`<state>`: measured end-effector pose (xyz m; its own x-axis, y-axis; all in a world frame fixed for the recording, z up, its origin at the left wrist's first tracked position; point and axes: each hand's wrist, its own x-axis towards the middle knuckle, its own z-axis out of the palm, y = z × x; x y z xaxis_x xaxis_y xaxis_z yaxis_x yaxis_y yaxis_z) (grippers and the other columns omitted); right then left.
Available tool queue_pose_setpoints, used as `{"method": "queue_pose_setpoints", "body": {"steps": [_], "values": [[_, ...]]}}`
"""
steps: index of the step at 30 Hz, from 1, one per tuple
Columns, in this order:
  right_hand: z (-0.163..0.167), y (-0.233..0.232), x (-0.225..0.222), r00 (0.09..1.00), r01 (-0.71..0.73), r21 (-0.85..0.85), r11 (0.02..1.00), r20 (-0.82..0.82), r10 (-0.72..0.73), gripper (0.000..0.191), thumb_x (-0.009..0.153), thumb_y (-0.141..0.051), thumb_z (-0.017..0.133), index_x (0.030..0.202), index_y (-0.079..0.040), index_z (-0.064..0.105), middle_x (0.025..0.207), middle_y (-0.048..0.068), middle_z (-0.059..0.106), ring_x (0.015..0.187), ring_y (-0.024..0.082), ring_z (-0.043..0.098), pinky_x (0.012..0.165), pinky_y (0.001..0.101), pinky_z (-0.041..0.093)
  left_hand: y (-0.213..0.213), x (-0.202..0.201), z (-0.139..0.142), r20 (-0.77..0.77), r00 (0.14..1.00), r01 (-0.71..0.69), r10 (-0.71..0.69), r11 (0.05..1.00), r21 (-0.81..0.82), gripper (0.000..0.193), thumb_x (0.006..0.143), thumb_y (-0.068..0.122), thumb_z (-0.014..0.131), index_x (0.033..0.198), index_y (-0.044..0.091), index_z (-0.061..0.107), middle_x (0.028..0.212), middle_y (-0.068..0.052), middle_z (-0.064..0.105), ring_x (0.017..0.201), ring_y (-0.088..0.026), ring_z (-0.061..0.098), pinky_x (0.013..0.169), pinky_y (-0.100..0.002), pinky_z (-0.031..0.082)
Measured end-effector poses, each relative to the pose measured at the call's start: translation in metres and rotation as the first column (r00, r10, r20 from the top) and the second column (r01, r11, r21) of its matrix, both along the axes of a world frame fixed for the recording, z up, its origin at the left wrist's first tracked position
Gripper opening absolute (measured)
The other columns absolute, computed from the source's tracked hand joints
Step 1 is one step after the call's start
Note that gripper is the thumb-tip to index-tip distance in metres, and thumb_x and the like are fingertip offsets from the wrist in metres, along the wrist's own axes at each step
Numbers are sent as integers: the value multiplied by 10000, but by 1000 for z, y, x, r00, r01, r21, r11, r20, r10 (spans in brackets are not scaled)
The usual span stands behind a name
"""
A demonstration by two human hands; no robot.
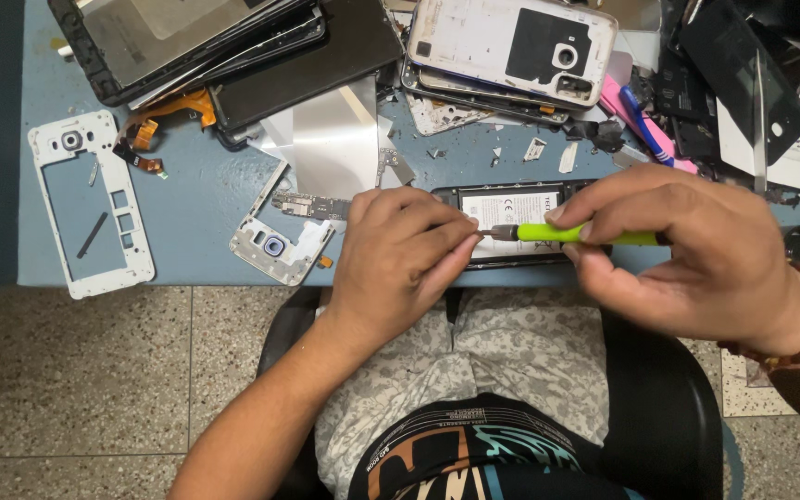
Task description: The person uses a green-handled screwdriver to remove screws from the back of a disassembled smartphone. The person holds the phone steady with the left hand while unscrewing multiple fasteners around the battery and camera area. The phone remains on the workbench throughout the clip.
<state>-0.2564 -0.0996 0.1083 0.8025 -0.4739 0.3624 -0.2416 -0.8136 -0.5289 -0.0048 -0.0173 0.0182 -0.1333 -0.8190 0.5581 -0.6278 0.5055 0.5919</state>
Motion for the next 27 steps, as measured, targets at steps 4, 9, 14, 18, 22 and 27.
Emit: {"method": "queue_pose_setpoints", "body": {"steps": [4, 9, 14, 18, 22, 27], "values": [[2, 5, 2, 1000, -8, -25, 1000, -3, 8, 234, 822, -46, 769, 974, -53, 591, 1036, 134, 743, 877, 195, 762, 709, 267, 628, 1, 0, 0, 15, 1000, 4, -4, 1000, -7, 102, 922, 161, 813, 1008, 120, 776, 1033, 25, 730, 1076, -194, 641, 961, -393, 419], [6, 7, 5, 1000, -8, -22, 1000, -25, 8, 254, 805, -46, 771, 983, -61, 591, 1053, 140, 738, 881, 204, 761, 713, 277, 625, 0, -1, -1, 24, 1000, 5, -5, 1000, -8, 104, 916, 166, 817, 999, 121, 774, 1034, 26, 728, 1076, -194, 642, 956, -391, 418], [5, 5, 5, 998, -63, -30, 998, -18, 63, 285, 814, -63, 780, 1017, -69, 580, 1064, 135, 731, 878, 191, 761, 709, 265, 634, 0, -1, -1, 37, 999, 7, -6, 1000, -8, 110, 917, 165, 817, 1006, 117, 773, 1037, 22, 727, 1078, -194, 642, 956, -390, 419], [2, 5, 2, 996, -67, -86, 994, -71, 61, 318, 802, -99, 812, 1026, -86, 588, 1074, 109, 749, 849, 172, 761, 663, 261, 622, 0, -2, -1, 38, 999, 6, -5, 1000, -15, 107, 917, 161, 817, 1001, 115, 770, 1021, 19, 724, 1068, -194, 647, 946, -389, 419], [1, 6, 0, 993, -85, -88, 993, -90, 77, 326, 803, -111, 815, 1027, -91, 580, 1078, 100, 757, 821, 161, 758, 615, 254, 598, 0, -2, -1, 34, 999, 2, -2, 1000, -25, 108, 922, 159, 819, 1004, 111, 768, 1012, 15, 722, 1060, -194, 649, 941, -383, 420], [1, 4, 0, 994, -108, -87, 990, -42, 104, 323, 816, -100, 800, 1047, -82, 576, 1073, 123, 741, 847, 176, 763, 652, 257, 623, 1, -2, -1, 28, 1000, 4, -3, 1000, -20, 112, 926, 165, 818, 1007, 110, 764, 1020, 14, 724, 1062, -190, 650, 951, -380, 425]]}}
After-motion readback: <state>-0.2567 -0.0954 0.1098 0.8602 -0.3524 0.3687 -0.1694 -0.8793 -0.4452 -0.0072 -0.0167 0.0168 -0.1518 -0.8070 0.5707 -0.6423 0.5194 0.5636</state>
